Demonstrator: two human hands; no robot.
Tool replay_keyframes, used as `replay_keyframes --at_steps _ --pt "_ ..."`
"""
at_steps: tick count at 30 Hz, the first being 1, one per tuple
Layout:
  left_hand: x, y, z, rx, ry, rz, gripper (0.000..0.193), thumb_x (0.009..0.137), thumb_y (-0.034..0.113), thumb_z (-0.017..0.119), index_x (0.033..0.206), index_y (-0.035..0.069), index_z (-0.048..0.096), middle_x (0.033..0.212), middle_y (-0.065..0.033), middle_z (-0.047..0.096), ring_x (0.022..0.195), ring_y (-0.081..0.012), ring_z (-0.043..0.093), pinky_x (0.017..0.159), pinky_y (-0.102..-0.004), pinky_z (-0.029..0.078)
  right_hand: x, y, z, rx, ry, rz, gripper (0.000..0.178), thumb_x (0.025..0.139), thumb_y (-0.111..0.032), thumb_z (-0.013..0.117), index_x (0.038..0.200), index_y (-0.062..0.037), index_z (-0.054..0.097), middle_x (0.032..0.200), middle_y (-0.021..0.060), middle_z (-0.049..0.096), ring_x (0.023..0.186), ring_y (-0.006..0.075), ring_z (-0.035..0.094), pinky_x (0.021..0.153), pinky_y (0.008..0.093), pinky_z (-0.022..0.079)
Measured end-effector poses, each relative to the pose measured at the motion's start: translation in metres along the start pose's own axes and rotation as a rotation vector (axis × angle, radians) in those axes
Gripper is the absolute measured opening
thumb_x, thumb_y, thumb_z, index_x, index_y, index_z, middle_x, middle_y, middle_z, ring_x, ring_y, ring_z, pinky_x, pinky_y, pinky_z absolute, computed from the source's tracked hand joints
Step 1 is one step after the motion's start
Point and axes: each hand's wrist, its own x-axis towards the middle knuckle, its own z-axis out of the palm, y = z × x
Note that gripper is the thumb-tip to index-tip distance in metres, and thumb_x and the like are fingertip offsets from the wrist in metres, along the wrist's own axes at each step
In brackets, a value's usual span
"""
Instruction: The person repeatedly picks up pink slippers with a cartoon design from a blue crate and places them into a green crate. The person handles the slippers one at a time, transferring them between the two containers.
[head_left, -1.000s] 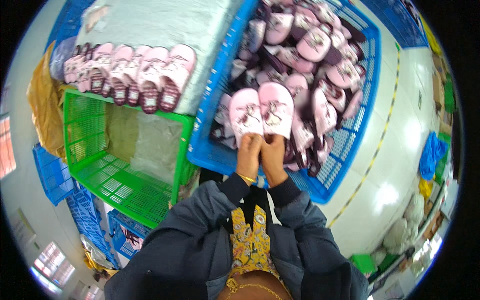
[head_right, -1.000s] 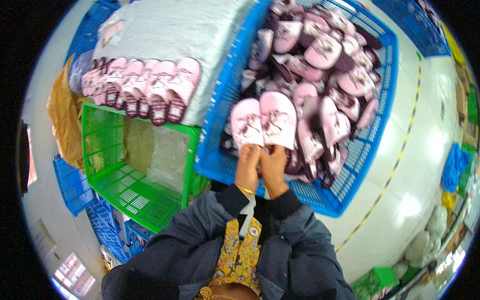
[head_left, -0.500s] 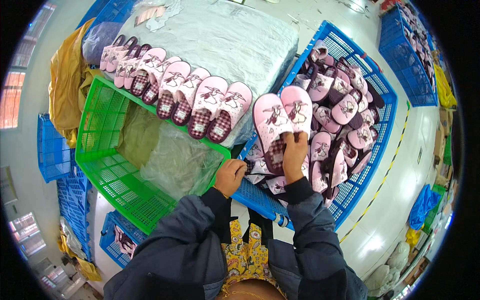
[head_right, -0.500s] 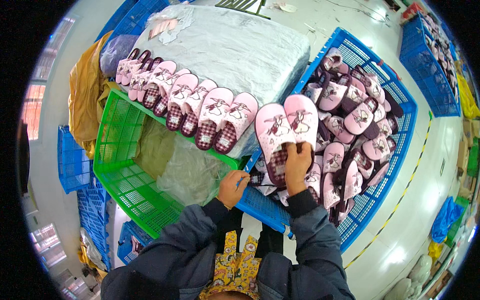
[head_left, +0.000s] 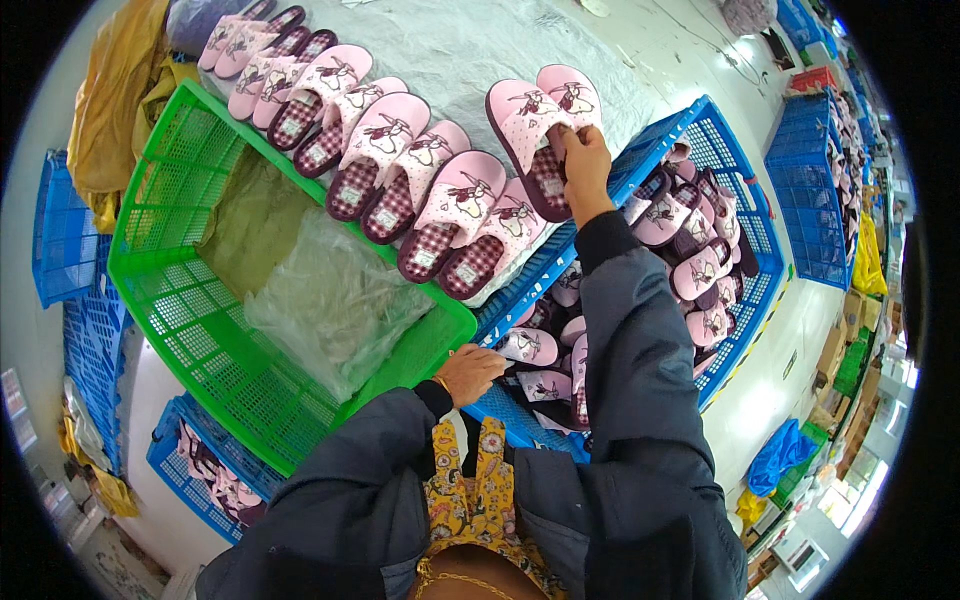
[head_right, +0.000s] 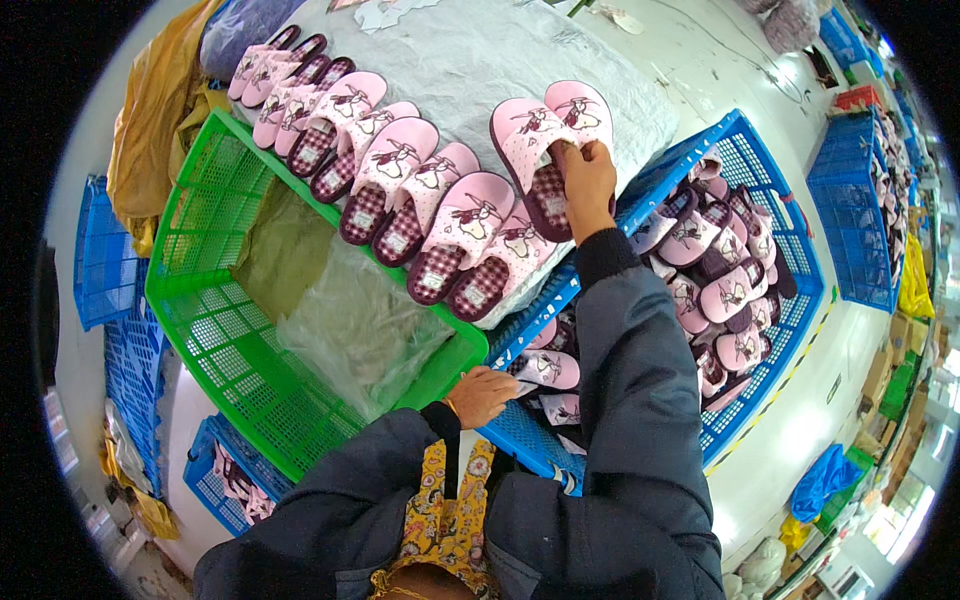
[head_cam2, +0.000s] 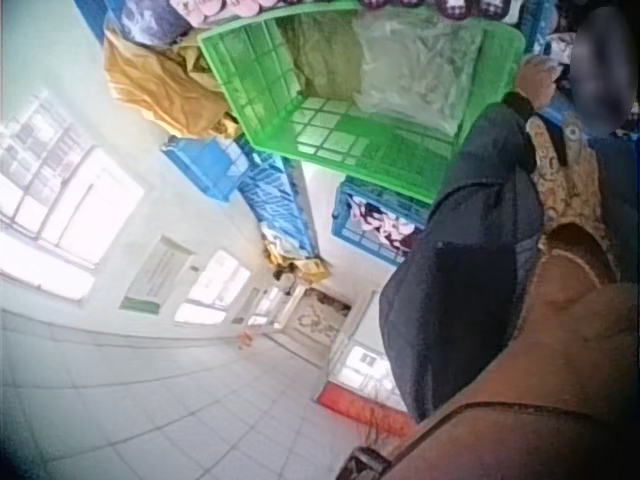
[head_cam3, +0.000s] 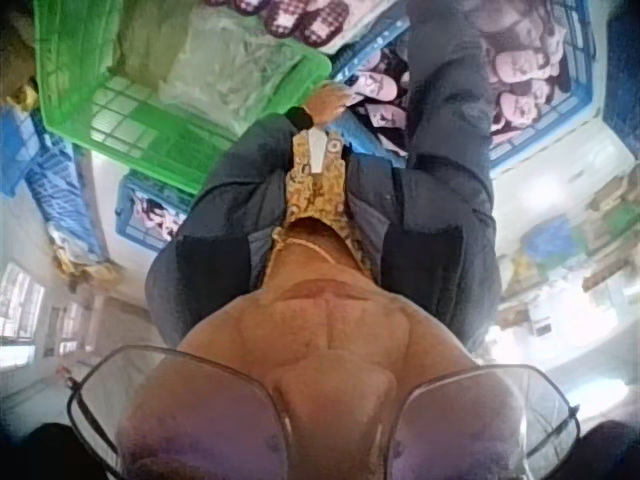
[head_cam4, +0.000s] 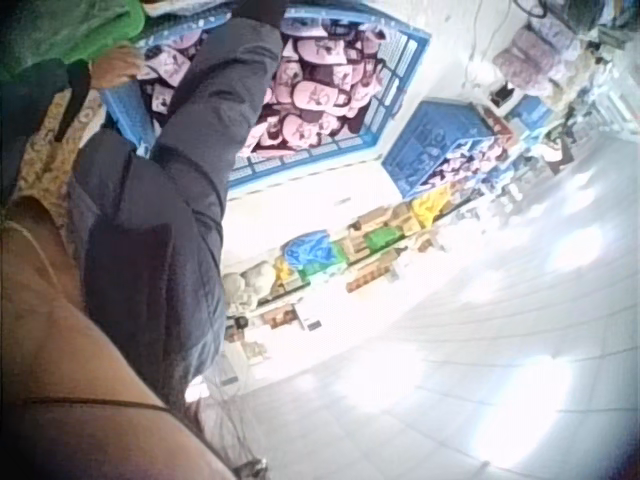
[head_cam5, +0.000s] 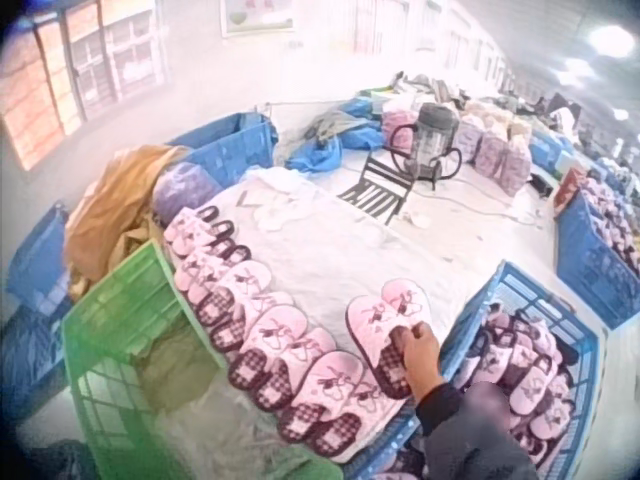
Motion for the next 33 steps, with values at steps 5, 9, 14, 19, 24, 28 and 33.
replay_keyframes --at_steps 5,9,14,19,24,28,33 --pt "-0.005 -0.014 0.008 0.011 0.014 0.045 0.028 0.083 0.013 0.059 0.111 0.01 0.066 0.13 -0.0043 0.056 0.125 -0.022 0.047 0.105 -0.0421 0.032 0.019 -0.001 0.018 -0.055 -0.021 0.081 0.014 0.083 -0.01 0.068 0.087 0.0015 0.061 0.078 0.0037 0.059 0.069 0.011 0.052 0.06 0.0274 0.042" --pt "0.002 -0.014 0.013 0.009 -0.004 0.06 0.027 0.084 0.013 0.058 0.11 0.011 0.066 0.133 -0.0043 0.054 0.127 -0.0214 0.046 0.105 -0.0417 0.032 0.037 0.03 0.002 -0.17 0.023 0.069 0.016 0.084 -0.012 0.068 0.09 0.0016 0.061 0.08 0.0058 0.062 0.071 0.0124 0.054 0.061 0.0295 0.043" --pt "-0.003 -0.016 0.013 0.07 0.033 0.067 0.025 0.082 0.014 0.061 0.107 0.011 0.067 0.129 -0.0025 0.057 0.123 -0.0183 0.05 0.098 -0.0389 0.036 0.032 0.047 -0.013 -0.338 -0.061 0.019 0.022 0.084 -0.019 0.068 0.091 0.001 0.061 0.081 0.0085 0.063 0.07 0.0144 0.054 0.063 0.0325 0.044" --pt "0.002 -0.012 0.002 0.059 0.047 0.098 0.024 0.079 0.015 0.063 0.103 0.011 0.067 0.127 -0.0019 0.058 0.122 -0.018 0.05 0.098 -0.0386 0.036 0.036 0.041 -0.038 -0.486 -0.303 0.02 0.036 0.082 -0.024 0.073 0.102 0.003 0.062 0.093 0.0089 0.066 0.082 0.017 0.059 0.074 0.0316 0.047" --pt "0.018 -0.013 0.006 0.077 0.204 0.116 0.018 0.078 0.012 0.063 0.095 0.007 0.066 0.107 -0.0086 0.064 0.103 -0.0266 0.06 0.09 -0.0447 0.043 -0.033 0.035 -0.086 -0.042 0.066 -0.079 0.032 0.089 -0.015 0.068 0.117 0.0004 0.062 0.106 0.0069 0.066 0.09 0.0105 0.061 0.082 0.0242 0.049" --pt "0.058 -0.008 -0.012 0.141 0.267 0.162 0.017 0.078 0.012 0.064 0.094 0.007 0.065 0.116 -0.0074 0.062 0.116 -0.0273 0.056 0.1 -0.0471 0.04 -0.124 0.127 -0.168 -0.119 0.153 -0.036 0.018 0.094 -0.018 0.062 0.101 -0.0014 0.065 0.081 0.0016 0.064 0.071 0.0071 0.057 0.061 0.0227 0.044" --pt "0.101 -0.01 -0.009 0.356 0.208 0.154 0.024 0.082 0.013 0.061 0.104 0.007 0.066 0.121 -0.0056 0.063 0.128 -0.0231 0.048 0.109 -0.0452 0.032 -0.24 0.243 -0.2 0.004 0.157 0.569 0.015 0.09 -0.012 0.063 0.102 -0.0029 0.064 0.075 0.0035 0.065 0.064 0.0132 0.062 0.056 0.0259 0.05"
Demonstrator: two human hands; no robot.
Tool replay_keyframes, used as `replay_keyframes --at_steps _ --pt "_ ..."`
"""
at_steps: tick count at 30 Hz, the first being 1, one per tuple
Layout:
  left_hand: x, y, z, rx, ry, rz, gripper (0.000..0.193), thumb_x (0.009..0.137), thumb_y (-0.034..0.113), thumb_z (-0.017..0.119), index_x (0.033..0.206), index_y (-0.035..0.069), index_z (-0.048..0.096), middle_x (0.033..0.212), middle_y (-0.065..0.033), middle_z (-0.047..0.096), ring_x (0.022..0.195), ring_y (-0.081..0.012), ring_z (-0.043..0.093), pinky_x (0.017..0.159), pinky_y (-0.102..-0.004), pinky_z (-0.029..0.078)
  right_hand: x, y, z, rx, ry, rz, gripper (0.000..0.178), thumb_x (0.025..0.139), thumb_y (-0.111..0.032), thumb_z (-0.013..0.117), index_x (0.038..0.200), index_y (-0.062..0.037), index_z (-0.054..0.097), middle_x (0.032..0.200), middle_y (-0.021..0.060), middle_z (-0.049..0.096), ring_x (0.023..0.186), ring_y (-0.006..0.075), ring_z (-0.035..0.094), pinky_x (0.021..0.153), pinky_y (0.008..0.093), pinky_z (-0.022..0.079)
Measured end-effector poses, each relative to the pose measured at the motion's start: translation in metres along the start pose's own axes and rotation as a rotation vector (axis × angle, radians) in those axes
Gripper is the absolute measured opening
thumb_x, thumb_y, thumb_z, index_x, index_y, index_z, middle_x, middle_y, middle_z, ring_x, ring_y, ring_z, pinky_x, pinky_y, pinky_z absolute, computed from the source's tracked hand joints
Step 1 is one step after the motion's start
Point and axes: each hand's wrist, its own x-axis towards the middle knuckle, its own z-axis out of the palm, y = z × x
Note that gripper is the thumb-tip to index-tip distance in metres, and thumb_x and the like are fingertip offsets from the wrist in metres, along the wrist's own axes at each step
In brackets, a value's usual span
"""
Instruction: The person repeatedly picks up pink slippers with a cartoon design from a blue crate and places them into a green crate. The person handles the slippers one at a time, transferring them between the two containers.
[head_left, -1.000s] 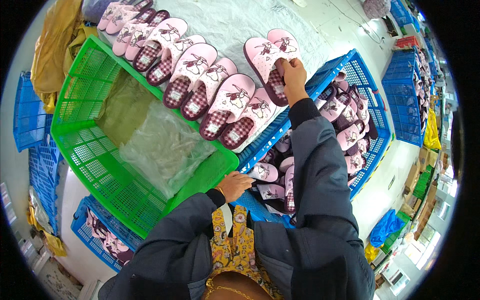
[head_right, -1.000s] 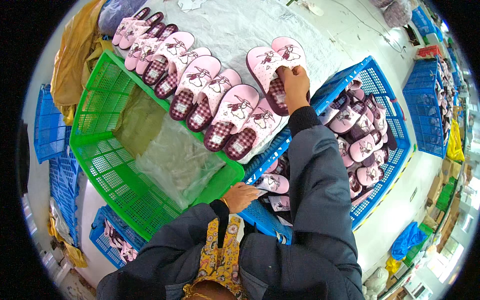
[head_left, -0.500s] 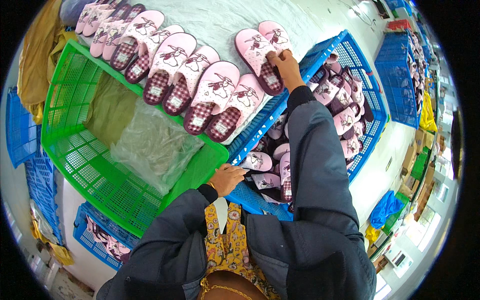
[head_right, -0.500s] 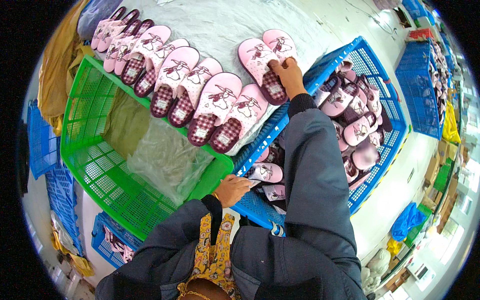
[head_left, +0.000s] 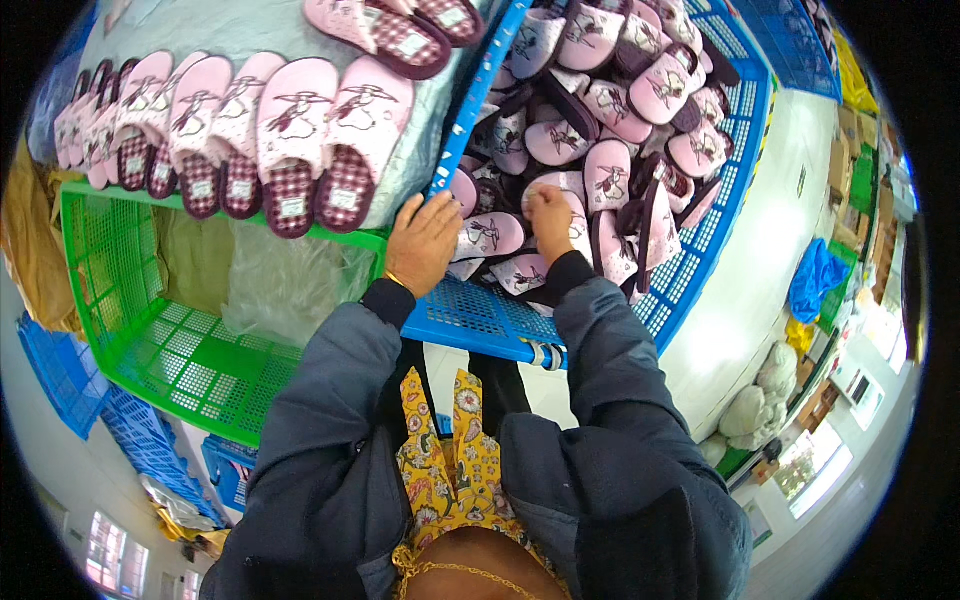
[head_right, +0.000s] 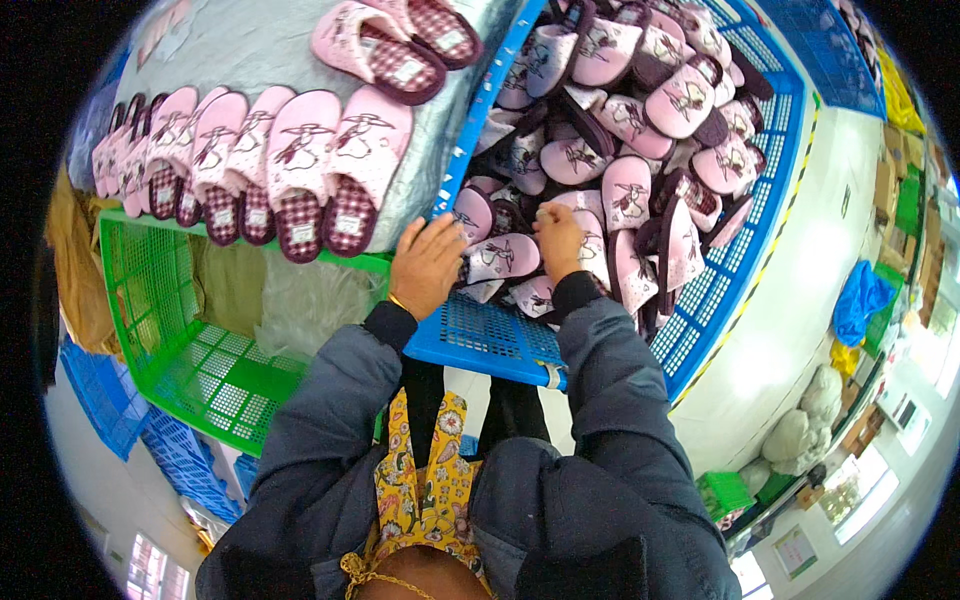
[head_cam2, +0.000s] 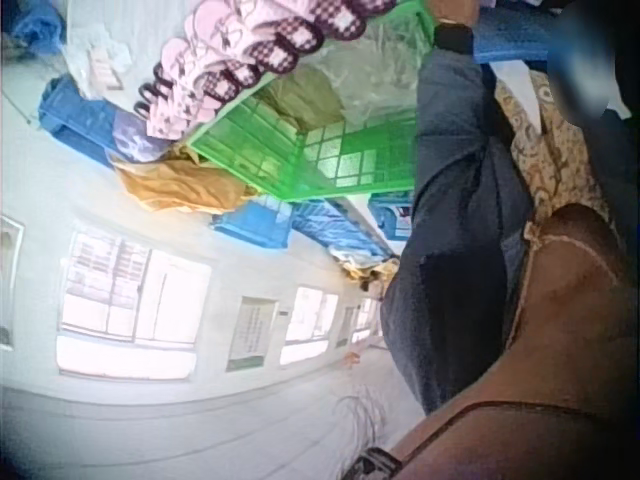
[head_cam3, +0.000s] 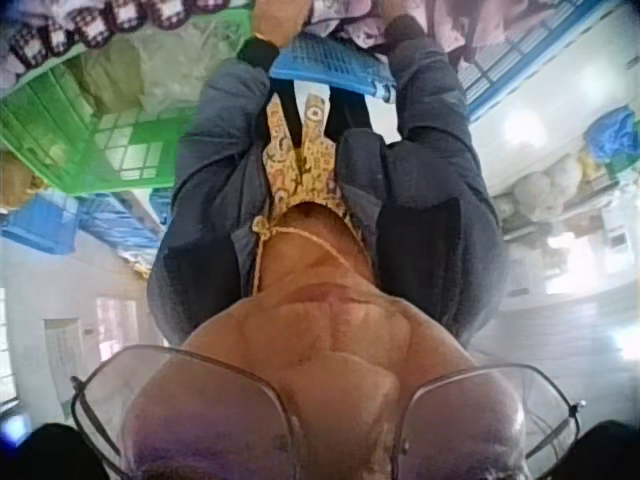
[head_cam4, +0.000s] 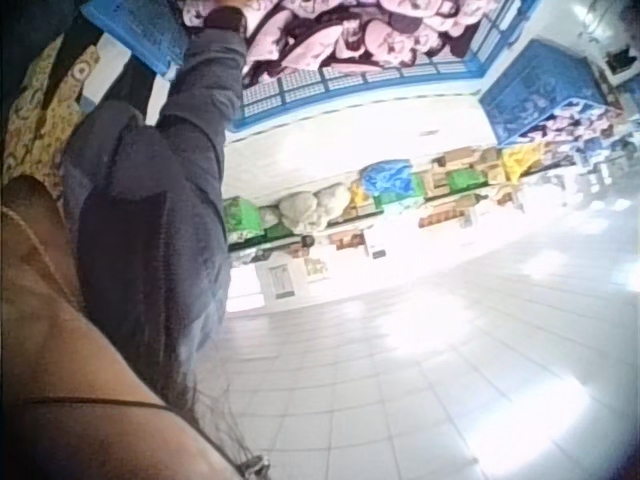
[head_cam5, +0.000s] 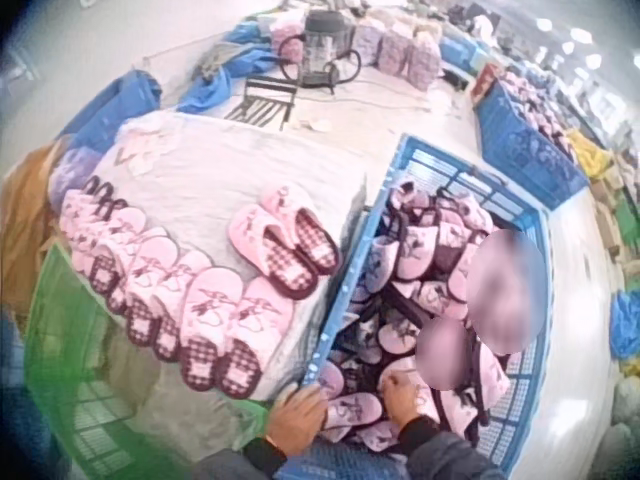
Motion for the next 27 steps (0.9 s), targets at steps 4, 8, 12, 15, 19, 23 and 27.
replay_keyframes --at_steps 4,8,12,15,19,23,27 --pt "0.017 -0.007 0.015 -0.025 -0.023 -0.043 0.023 0.082 0.012 0.063 0.103 0.007 0.066 0.124 -0.0054 0.06 0.132 -0.0235 0.044 0.107 -0.0455 0.034 0.005 0.039 0.025 0.014 -0.051 0.029 0.02 0.089 -0.012 0.064 0.106 -0.0014 0.063 0.085 0.0102 0.069 0.074 0.0174 0.068 0.062 0.0296 0.054" --pt "0.015 -0.006 0.02 0.049 -0.07 -0.068 0.023 0.08 0.008 0.064 0.103 0.009 0.067 0.125 -0.0026 0.059 0.135 -0.0244 0.04 0.102 -0.0452 0.038 0.034 0.033 0.046 -0.447 0.011 -0.327 0.027 0.083 -0.015 0.066 0.107 -0.0033 0.062 0.099 0.0197 0.066 0.095 0.0396 0.062 0.085 0.0448 0.05" --pt "0.018 -0.006 0.021 0.074 -0.078 -0.058 0.024 0.077 0.004 0.065 0.101 0.008 0.068 0.123 -0.0032 0.061 0.132 -0.0272 0.044 0.101 -0.0444 0.039 0.075 0.011 0.059 -0.501 0.064 -0.543 0.042 0.079 -0.01 0.068 0.118 -0.0035 0.055 0.116 0.0224 0.057 0.101 0.0423 0.058 0.087 0.0468 0.049" --pt "0.019 -0.004 0.019 0.08 -0.085 -0.088 0.026 0.074 0.002 0.065 0.099 0.009 0.068 0.123 -0.0027 0.061 0.131 -0.0265 0.046 0.1 -0.0439 0.04 0.095 -0.01 0.068 -0.594 0.04 -0.539 0.044 0.079 -0.008 0.066 0.121 -0.0033 0.054 0.123 0.0201 0.056 0.105 0.0416 0.058 0.087 0.0465 0.05" --pt "0.018 -0.005 0.021 0.085 -0.091 -0.099 0.027 0.074 0.001 0.065 0.099 0.009 0.068 0.123 -0.0017 0.061 0.132 -0.0246 0.045 0.098 -0.0436 0.041 0.123 -0.009 0.077 -0.758 -0.027 -0.443 0.045 0.082 -0.013 0.062 0.126 -0.0048 0.052 0.14 0.0194 0.047 0.112 0.0405 0.058 0.09 0.0468 0.05" --pt "0.013 -0.007 0.02 0.095 -0.103 -0.125 0.026 0.074 0.002 0.065 0.099 0.009 0.068 0.125 -0.0009 0.061 0.132 -0.0237 0.044 0.096 -0.0432 0.041 0.137 -0.013 0.091 -0.88 -0.096 -0.506 0.035 0.088 -0.012 0.052 0.123 -0.0061 0.049 0.135 0.0214 0.05 0.105 0.041 0.062 0.083 0.0471 0.053" --pt "0.015 -0.004 0.018 0.087 -0.107 -0.134 0.027 0.074 0.002 0.065 0.099 0.009 0.068 0.125 -0.001 0.061 0.132 -0.0235 0.044 0.096 -0.0431 0.041 0.151 -0.023 0.098 -1.085 -0.188 -0.377 0.022 0.09 -0.01 0.051 0.111 -0.0041 0.049 0.119 0.022 0.059 0.1 0.04 0.064 0.079 0.0462 0.054"
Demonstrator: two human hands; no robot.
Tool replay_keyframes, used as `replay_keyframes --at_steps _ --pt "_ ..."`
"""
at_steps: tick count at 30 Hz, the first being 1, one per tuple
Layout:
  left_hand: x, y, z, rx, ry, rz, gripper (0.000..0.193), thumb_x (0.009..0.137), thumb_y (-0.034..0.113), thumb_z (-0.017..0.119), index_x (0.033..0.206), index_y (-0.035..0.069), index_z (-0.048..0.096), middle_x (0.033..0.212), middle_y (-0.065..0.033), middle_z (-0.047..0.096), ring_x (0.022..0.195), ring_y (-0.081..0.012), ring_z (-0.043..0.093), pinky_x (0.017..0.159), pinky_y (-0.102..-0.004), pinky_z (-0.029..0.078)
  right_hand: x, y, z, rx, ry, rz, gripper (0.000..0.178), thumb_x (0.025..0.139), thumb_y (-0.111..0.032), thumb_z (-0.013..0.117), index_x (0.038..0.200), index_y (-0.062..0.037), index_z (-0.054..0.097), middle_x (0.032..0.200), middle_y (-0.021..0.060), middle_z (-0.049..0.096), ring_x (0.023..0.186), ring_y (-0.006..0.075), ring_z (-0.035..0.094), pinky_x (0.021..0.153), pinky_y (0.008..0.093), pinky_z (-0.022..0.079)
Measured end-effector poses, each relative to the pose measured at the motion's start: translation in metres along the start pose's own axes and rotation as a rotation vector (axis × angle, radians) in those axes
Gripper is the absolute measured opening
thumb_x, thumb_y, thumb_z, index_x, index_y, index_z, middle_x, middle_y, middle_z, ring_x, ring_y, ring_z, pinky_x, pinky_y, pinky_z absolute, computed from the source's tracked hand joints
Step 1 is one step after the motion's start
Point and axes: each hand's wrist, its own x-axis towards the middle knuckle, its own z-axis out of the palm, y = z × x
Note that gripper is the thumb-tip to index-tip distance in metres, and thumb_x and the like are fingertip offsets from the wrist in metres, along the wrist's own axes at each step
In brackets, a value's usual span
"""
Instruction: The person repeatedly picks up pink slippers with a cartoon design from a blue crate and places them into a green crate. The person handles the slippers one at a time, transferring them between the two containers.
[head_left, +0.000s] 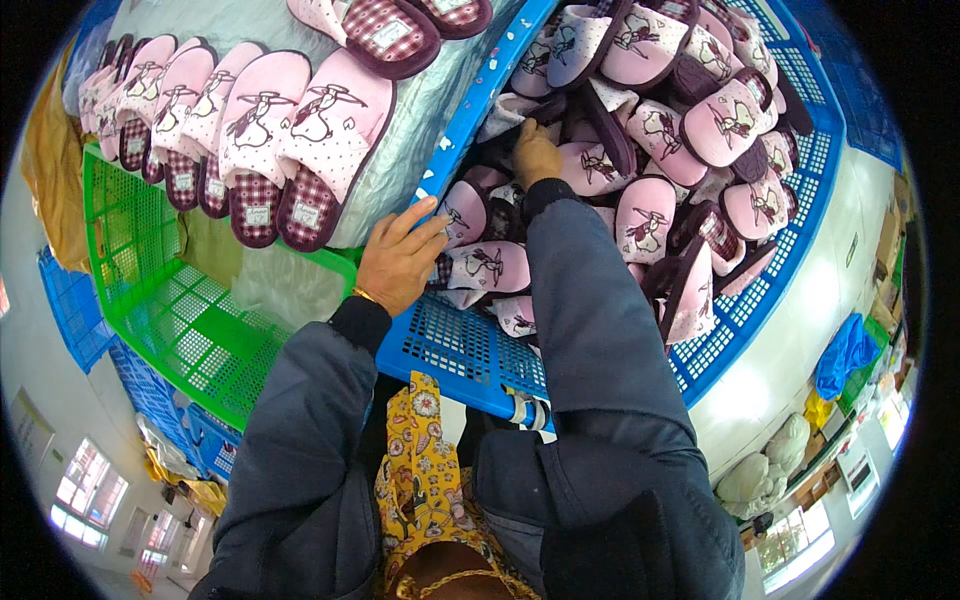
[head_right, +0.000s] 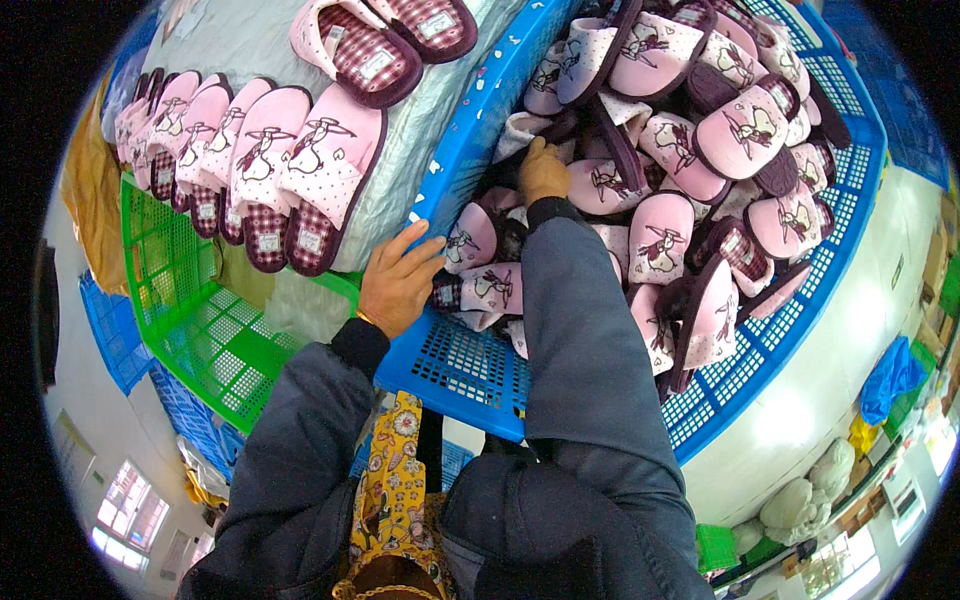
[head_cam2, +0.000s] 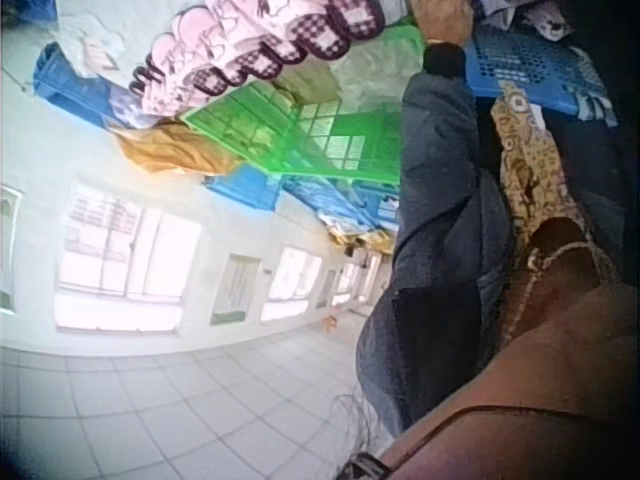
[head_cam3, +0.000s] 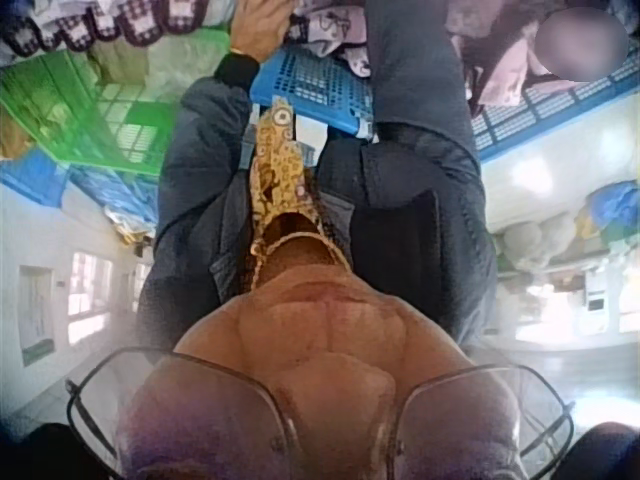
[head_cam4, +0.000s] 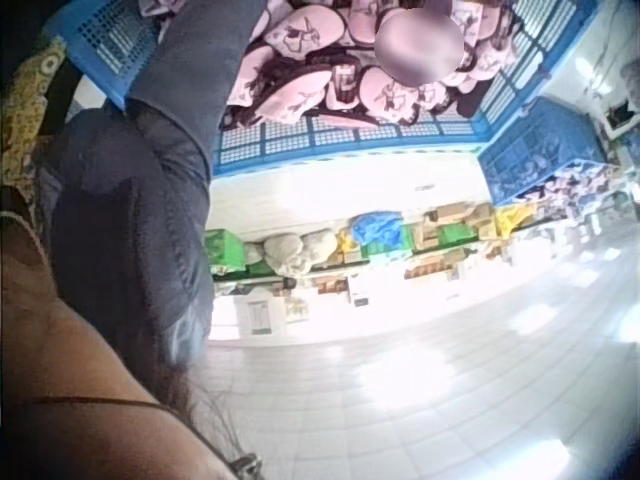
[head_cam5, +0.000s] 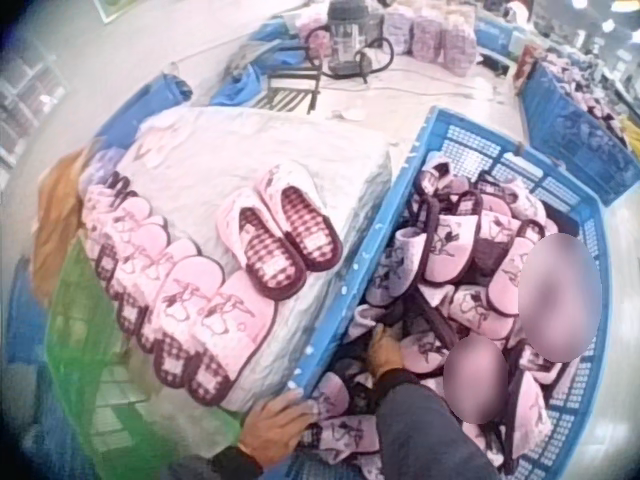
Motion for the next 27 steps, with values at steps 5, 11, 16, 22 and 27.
replay_keyframes --at_steps 5,11,16,22,27 --pt "0.003 0.001 0.0 -0.014 -0.013 -0.01 0.027 0.073 0.002 0.065 0.099 0.01 0.068 0.126 -0.0008 0.061 0.132 -0.0229 0.044 0.096 -0.0427 0.04 0.014 0.022 0.001 -0.107 -0.073 -0.14 0.021 0.09 -0.017 0.053 0.108 -0.0073 0.053 0.106 0.0201 0.065 0.093 0.0397 0.066 0.078 0.0479 0.052" --pt "0.003 0.0 0.003 0.029 0.012 0.004 0.027 0.073 0.002 0.065 0.098 0.01 0.067 0.127 0.0 0.06 0.132 -0.0228 0.044 0.095 -0.0425 0.041 -0.054 0.047 -0.009 0.495 0.054 -0.074 0.021 0.08 -0.015 0.062 0.1 -0.01 0.062 0.101 0.0199 0.068 0.095 0.0398 0.064 0.082 0.0466 0.05" --pt "0.002 -0.002 0.002 0.01 0.002 0.008 0.028 0.072 0.002 0.066 0.099 0.01 0.068 0.127 0.0004 0.06 0.131 -0.0228 0.044 0.094 -0.0423 0.041 -0.048 0.007 -0.013 0.117 -0.02 0.135 0.04 0.084 -0.015 0.061 0.124 -0.0122 0.053 0.106 0.0192 0.068 0.094 0.0372 0.067 0.08 0.0474 0.052" --pt "-0.001 -0.003 -0.002 -0.004 0.004 -0.019 0.026 0.072 0.002 0.067 0.097 0.009 0.068 0.125 0.0001 0.061 0.13 -0.0225 0.045 0.093 -0.0424 0.042 -0.022 -0.024 0.015 -0.001 -0.208 0.007 0.063 0.085 -0.011 0.057 0.144 -0.0202 0.037 0.114 0.0159 0.067 0.1 0.0352 0.066 0.083 0.0483 0.052" --pt "0.003 -0.003 0.003 -0.018 0.028 0.021 0.024 0.072 0.002 0.067 0.095 0.01 0.068 0.124 0.0001 0.062 0.13 -0.0221 0.046 0.093 -0.0415 0.042 0.021 0.006 0.058 0.098 -0.315 0.097 0.052 0.086 -0.018 0.06 0.137 -0.0191 0.049 0.123 0.0193 0.063 0.116 0.0351 0.059 0.095 0.0477 0.046"
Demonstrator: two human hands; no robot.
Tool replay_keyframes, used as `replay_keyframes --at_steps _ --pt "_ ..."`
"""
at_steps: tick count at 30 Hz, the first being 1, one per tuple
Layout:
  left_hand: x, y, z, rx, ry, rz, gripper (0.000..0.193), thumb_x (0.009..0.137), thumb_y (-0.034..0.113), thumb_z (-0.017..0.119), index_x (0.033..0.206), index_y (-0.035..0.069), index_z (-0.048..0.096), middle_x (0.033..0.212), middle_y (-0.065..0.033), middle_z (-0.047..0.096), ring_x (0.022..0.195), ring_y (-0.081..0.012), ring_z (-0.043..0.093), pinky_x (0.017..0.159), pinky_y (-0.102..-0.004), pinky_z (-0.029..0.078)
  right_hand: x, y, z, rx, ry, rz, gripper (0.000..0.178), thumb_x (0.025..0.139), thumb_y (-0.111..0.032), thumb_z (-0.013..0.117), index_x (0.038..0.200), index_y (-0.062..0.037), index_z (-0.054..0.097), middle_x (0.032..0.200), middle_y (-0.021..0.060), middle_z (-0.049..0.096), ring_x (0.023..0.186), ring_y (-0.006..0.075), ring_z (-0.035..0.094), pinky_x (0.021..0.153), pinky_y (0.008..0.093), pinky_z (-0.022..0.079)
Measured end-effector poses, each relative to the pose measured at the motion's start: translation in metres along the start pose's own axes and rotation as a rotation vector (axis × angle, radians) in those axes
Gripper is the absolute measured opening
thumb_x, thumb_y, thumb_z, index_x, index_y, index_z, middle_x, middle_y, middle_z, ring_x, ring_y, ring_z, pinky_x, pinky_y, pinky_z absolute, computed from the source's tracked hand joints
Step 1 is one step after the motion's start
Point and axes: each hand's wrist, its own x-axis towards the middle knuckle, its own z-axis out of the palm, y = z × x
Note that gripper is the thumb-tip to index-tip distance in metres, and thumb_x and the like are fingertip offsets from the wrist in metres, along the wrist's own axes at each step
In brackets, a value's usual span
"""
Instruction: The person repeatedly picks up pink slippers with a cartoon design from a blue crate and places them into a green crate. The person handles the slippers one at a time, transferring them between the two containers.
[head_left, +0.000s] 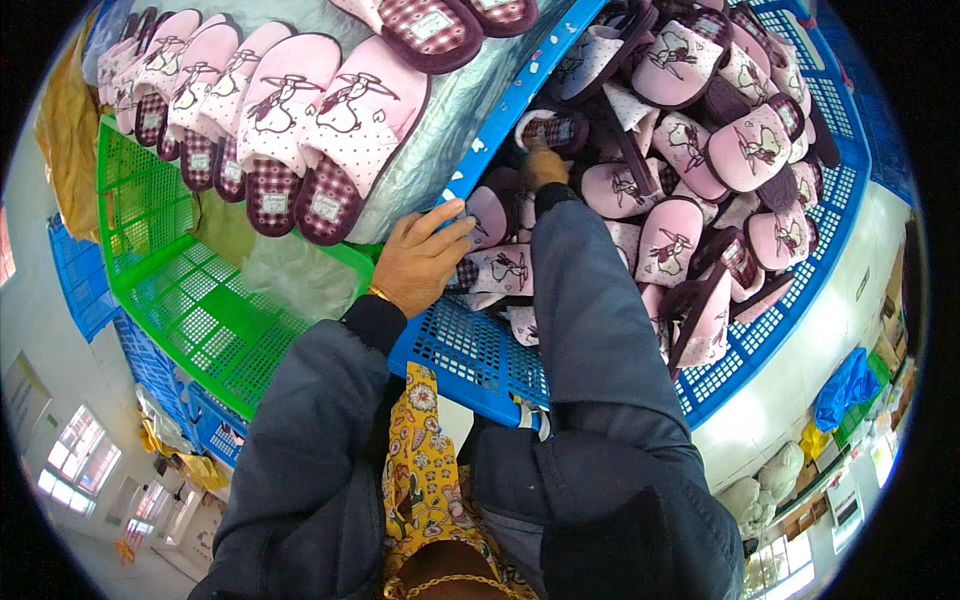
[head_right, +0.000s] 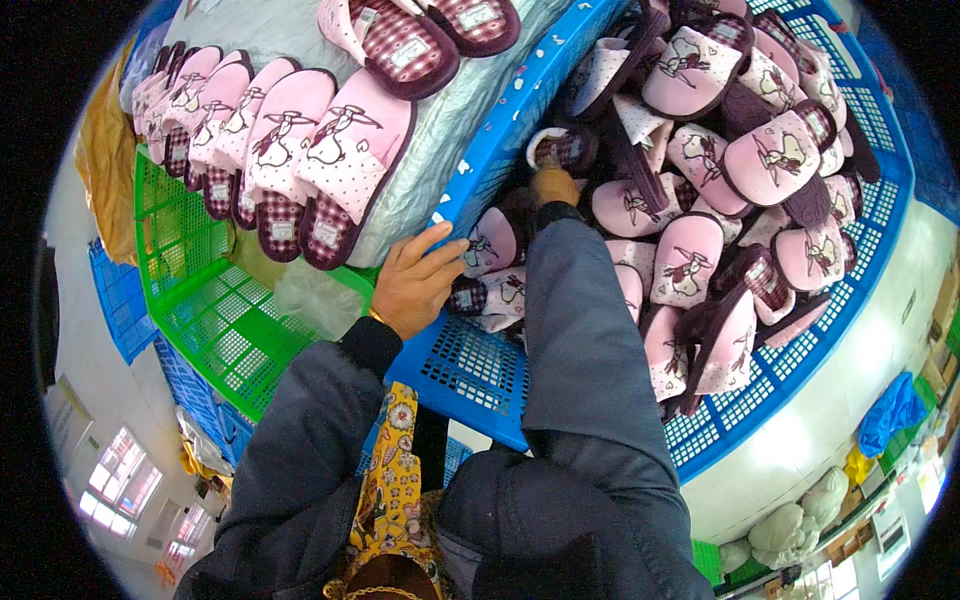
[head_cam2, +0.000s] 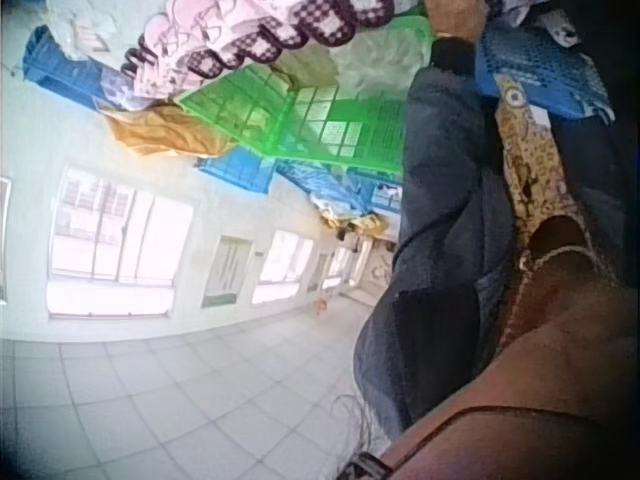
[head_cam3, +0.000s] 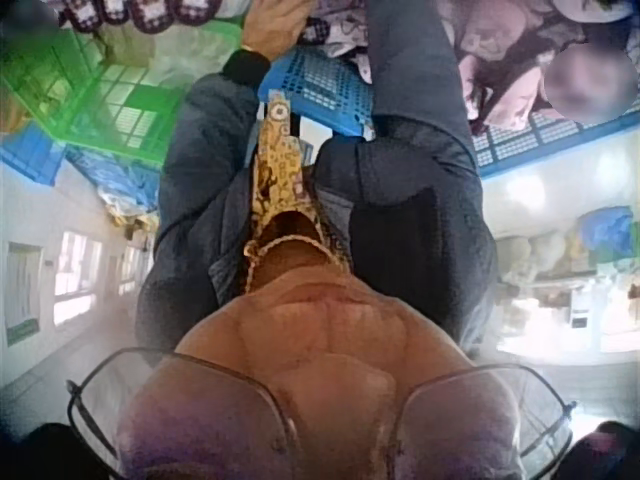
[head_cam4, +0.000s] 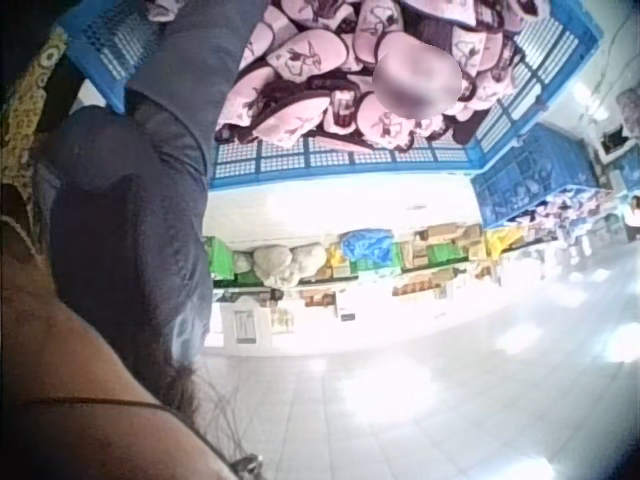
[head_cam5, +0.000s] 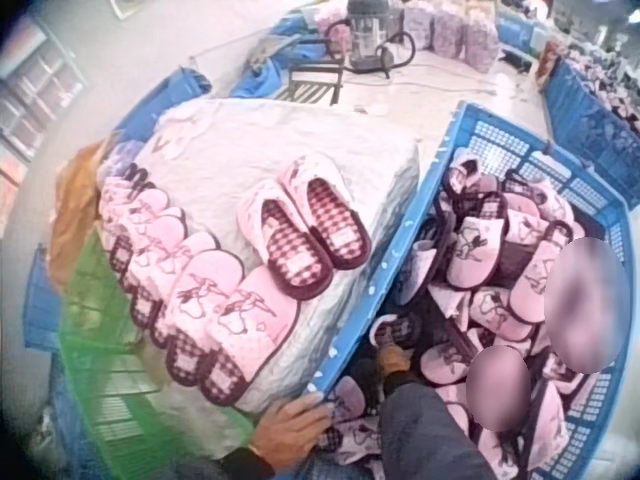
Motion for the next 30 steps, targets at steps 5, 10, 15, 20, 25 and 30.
replay_keyframes --at_steps 5,10,15,20,25,30 --pt "-0.006 0.001 -0.002 0.016 -0.014 -0.02 0.023 0.073 0.002 0.066 0.095 0.01 0.068 0.126 0.0008 0.06 0.131 -0.022 0.044 0.093 -0.0411 0.042 -0.049 0.022 -0.032 0.208 0.241 -0.293 0.027 0.088 -0.022 0.057 0.11 -0.0089 0.066 0.098 0.023 0.068 0.093 0.041 0.064 0.081 0.0474 0.05" --pt "-0.009 0.0 0.002 0.073 0.035 0.0 0.015 0.08 0.008 0.06 0.092 0.012 0.068 0.123 0.0028 0.061 0.132 -0.0191 0.044 0.092 -0.0401 0.042 -0.157 0.028 -0.108 0.692 0.155 -0.24 0.025 0.089 -0.019 0.065 0.107 -0.0013 0.066 0.082 0.0091 0.068 0.07 0.0188 0.062 0.066 0.0325 0.048" --pt "-0.001 0.004 0.002 0.068 0.035 0.03 0.016 0.078 0.006 0.061 0.092 0.011 0.067 0.123 0.0005 0.06 0.133 -0.0215 0.043 0.093 -0.0418 0.042 -0.25 0.028 -0.146 1.379 -0.011 -0.115 0.009 0.091 -0.012 0.064 0.099 -0.0069 0.064 0.075 -0.0079 0.055 0.057 0.0011 0.039 0.05 0.0185 0.028" --pt "-0.002 0.003 0.004 -0.005 0.04 0.027 0.023 0.075 0.002 0.065 0.096 0.012 0.067 0.121 0.0 0.062 0.135 -0.0239 0.041 0.096 -0.0423 0.04 -0.319 -0.002 -0.145 1.481 0.176 -0.215 0.016 0.089 -0.012 0.069 0.101 -0.0035 0.065 0.076 -0.0065 0.057 0.058 0.0012 0.041 0.051 0.0182 0.031" --pt "0.002 0.034 -0.025 -0.434 0.043 -0.256 0.021 0.089 0.012 0.06 0.107 0.004 0.065 0.112 -0.0099 0.066 0.12 -0.0315 0.055 0.092 -0.0415 0.044 -0.364 -0.022 -0.134 1.378 0.435 -0.132 0.031 0.087 -0.005 0.068 0.117 0.003 0.063 0.084 -0.0038 0.06 0.07 0.003 0.051 0.064 0.0173 0.043" --pt "-0.027 0.104 -0.038 -1.189 -0.015 -0.71 0.048 0.093 0.02 0.063 0.134 -0.001 0.049 0.123 -0.0133 0.061 0.113 -0.0243 0.058 0.098 -0.0332 0.044 -0.377 -0.019 -0.097 1.624 0.511 -0.038 0.03 0.089 -0.008 0.064 0.117 0.0037 0.059 0.077 -0.0016 0.057 0.059 0.0036 0.046 0.051 0.0192 0.036"
